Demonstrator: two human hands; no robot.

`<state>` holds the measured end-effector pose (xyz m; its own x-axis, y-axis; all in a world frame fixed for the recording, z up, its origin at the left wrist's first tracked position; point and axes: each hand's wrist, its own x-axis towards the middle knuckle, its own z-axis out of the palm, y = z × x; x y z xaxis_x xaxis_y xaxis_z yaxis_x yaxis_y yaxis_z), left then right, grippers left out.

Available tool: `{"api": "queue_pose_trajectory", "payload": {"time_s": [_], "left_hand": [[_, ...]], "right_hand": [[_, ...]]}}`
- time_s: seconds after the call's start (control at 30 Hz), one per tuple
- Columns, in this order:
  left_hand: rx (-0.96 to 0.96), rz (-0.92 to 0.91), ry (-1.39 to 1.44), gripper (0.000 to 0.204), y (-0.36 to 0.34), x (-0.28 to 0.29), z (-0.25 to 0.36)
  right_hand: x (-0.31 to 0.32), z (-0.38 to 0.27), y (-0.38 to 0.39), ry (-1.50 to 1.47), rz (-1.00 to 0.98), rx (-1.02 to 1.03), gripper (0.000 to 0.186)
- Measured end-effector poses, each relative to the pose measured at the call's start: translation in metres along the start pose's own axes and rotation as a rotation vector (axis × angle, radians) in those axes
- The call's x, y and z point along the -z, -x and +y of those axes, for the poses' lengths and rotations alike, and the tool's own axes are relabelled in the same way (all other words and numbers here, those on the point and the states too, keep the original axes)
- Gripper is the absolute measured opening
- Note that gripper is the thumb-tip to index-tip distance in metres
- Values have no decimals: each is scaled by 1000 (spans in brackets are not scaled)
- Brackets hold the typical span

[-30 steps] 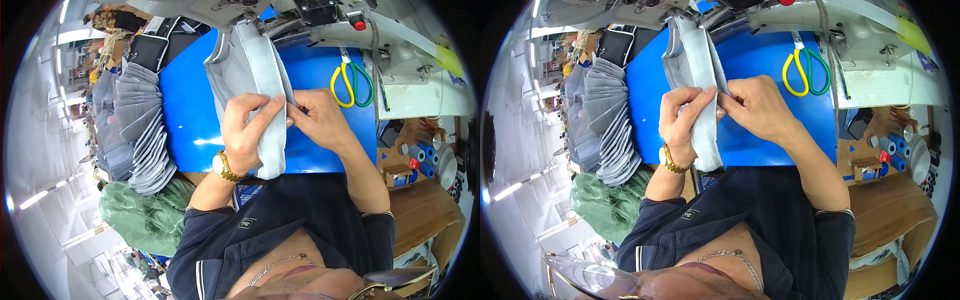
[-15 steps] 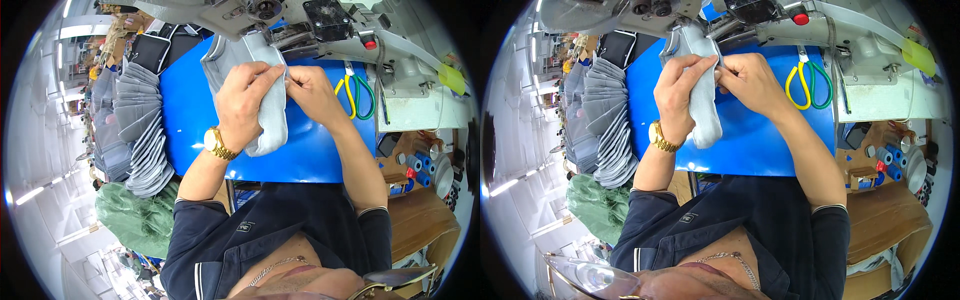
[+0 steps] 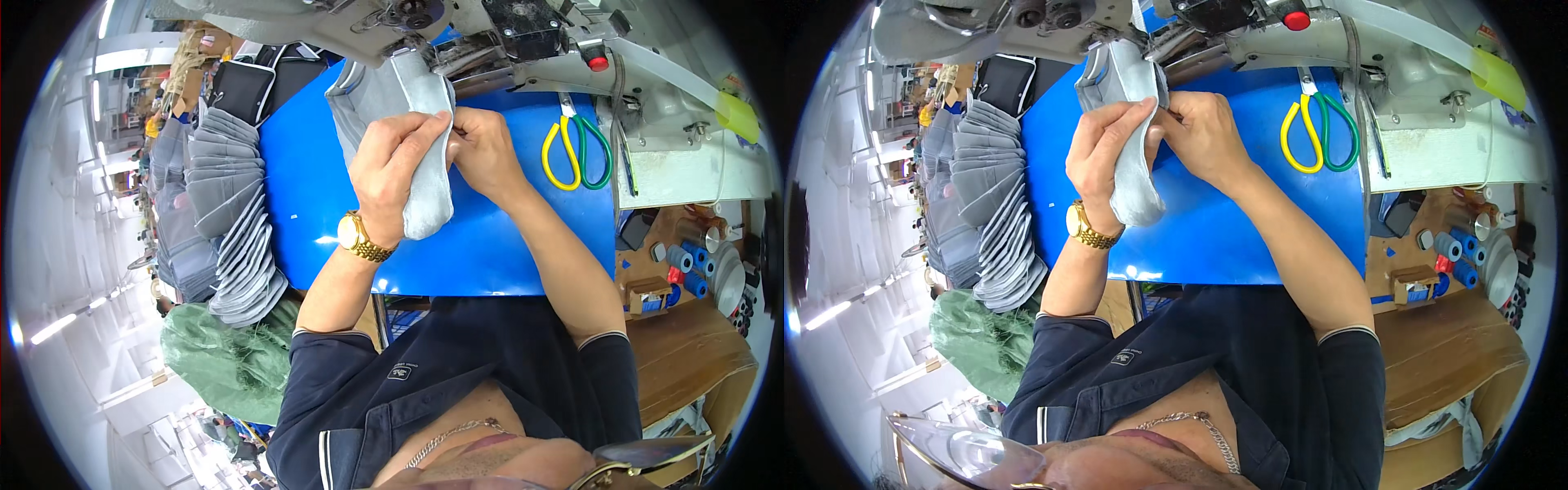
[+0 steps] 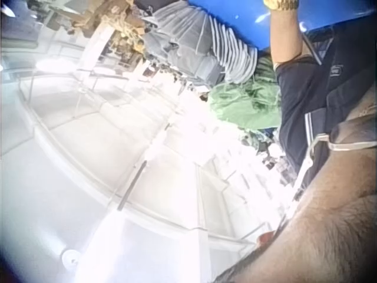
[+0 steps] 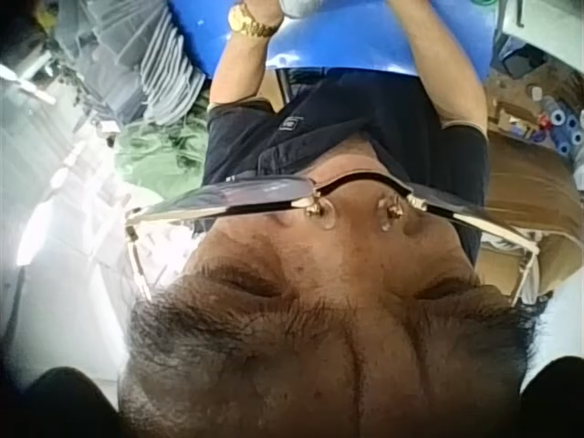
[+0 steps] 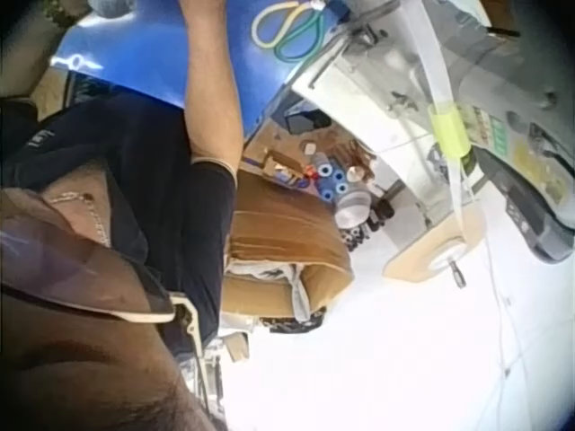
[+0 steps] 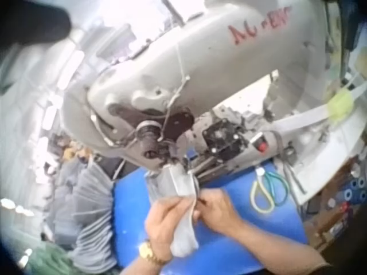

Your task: Sewing and assembling a grey leather bag using an industrial sewing machine.

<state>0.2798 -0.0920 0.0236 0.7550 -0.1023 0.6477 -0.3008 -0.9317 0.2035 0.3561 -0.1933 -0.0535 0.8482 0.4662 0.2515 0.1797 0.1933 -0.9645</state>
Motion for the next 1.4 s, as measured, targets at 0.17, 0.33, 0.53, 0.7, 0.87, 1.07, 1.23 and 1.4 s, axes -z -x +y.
{"api": "queue_pose_trajectory", "payload": {"time_s": [0.17, 0.33, 0.53, 0.7, 0.87, 1.07, 1.23, 1.4], "left_hand": [[53, -122, -37, 42, -12, -2, -5], [80, -132, -44, 43, -21, -1, -9], [56, -101, -38, 43, -25, 0, -14], [41, -113, 34, 44, -19, 3, -9], [66, -62, 25, 45, -18, -1, -10], [-22, -72, 10, 44, -21, 0, -12], [-83, -73, 9, 39, -11, 4, -2], [13, -144, 11, 43, -17, 1, -8]], "right_hand": [[-3, 3, -8, -167, 38, 82, 24], [6, -10, -9, -101, 41, -32, 27], [21, -23, -16, 64, 17, 71, 27], [21, -25, -5, 301, -141, 10, 32], [35, -28, -1, 25, -176, -72, 35], [50, -45, 11, 113, -235, -6, 35], [56, -47, 26, 69, -236, -144, 36], [56, -51, 16, 96, -192, -88, 37]]}}
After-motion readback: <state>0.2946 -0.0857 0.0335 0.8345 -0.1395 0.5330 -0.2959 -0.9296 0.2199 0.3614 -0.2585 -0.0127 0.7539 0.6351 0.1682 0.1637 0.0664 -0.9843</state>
